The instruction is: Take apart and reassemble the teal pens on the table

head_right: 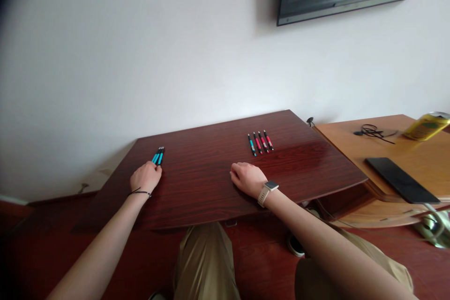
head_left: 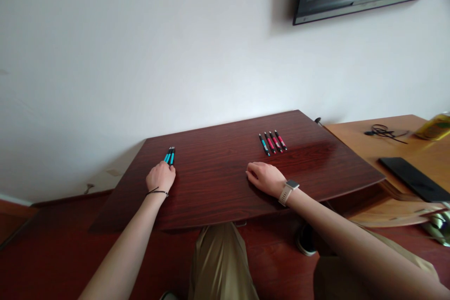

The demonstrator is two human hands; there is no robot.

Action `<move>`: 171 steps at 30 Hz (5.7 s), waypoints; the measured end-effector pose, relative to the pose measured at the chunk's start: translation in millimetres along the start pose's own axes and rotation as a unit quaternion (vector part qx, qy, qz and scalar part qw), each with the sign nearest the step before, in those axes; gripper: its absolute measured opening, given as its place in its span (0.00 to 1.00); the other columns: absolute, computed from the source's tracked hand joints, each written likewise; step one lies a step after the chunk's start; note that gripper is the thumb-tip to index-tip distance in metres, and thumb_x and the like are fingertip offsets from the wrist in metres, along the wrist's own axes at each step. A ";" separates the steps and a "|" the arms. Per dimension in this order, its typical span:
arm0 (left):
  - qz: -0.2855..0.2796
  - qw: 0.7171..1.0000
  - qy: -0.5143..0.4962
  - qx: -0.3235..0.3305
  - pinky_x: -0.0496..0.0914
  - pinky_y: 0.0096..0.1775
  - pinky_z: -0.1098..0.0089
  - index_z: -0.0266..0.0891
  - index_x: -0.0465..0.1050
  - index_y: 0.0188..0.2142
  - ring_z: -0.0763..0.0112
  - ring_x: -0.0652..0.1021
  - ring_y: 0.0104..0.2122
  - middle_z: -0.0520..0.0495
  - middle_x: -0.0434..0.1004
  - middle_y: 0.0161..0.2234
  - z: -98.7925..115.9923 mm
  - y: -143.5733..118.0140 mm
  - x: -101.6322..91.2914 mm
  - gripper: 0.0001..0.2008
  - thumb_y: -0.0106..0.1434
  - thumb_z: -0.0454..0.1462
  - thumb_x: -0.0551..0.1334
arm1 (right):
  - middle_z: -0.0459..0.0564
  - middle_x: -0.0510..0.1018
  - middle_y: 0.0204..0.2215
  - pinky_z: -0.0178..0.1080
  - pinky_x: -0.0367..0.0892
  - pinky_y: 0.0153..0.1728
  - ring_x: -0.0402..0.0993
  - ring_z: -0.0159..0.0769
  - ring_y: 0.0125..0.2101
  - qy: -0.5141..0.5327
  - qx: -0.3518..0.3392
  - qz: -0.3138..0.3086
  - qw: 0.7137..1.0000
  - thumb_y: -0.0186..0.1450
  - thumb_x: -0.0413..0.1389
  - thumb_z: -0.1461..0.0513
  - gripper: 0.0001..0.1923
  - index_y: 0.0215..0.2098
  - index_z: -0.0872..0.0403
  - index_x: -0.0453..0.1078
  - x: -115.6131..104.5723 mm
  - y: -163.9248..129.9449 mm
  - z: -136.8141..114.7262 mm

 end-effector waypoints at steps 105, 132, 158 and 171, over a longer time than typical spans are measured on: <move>-0.162 0.701 -0.635 0.281 0.62 0.31 0.71 0.42 0.64 0.33 0.73 0.66 0.25 0.54 0.65 0.25 201.1 -41.6 3.5 0.19 0.74 0.51 0.58 | 0.51 0.86 0.35 0.40 0.75 0.37 0.81 0.39 0.33 0.595 0.123 0.105 0.788 0.60 0.73 0.43 0.25 0.40 0.51 0.75 26.3 35.9 59.6; 0.051 0.954 -0.223 0.193 0.69 0.43 0.65 0.44 0.79 0.39 0.62 0.80 0.38 0.46 0.81 0.41 139.0 -3.4 2.0 0.09 0.67 0.31 0.60 | 0.51 0.86 0.34 0.41 0.77 0.38 0.82 0.39 0.34 0.595 0.126 0.121 0.784 0.59 0.73 0.43 0.24 0.40 0.51 0.75 13.4 31.8 55.1; -0.016 0.774 -0.541 0.328 0.75 0.45 0.66 0.42 0.80 0.48 0.64 0.81 0.39 0.44 0.83 0.43 184.8 -53.7 -30.1 0.13 0.72 0.45 0.64 | 0.52 0.86 0.32 0.38 0.70 0.31 0.75 0.35 0.27 0.583 0.145 0.110 0.791 0.60 0.70 0.38 0.27 0.37 0.52 0.77 10.1 32.3 53.2; -0.074 0.767 -0.547 0.328 0.64 0.36 0.69 0.42 0.64 0.34 0.70 0.68 0.29 0.53 0.66 0.28 189.8 -64.1 -21.5 0.19 0.78 0.51 0.53 | 0.51 0.83 0.27 0.37 0.65 0.27 0.72 0.33 0.24 0.555 0.135 0.059 0.819 0.63 0.67 0.36 0.29 0.29 0.52 0.75 13.3 39.3 44.3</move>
Point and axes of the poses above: each hand's wrist, its own y-axis towards the middle knuckle, its own x-axis out of the palm, z = x × y, the point moved 10 cm from there along y, towards the middle knuckle
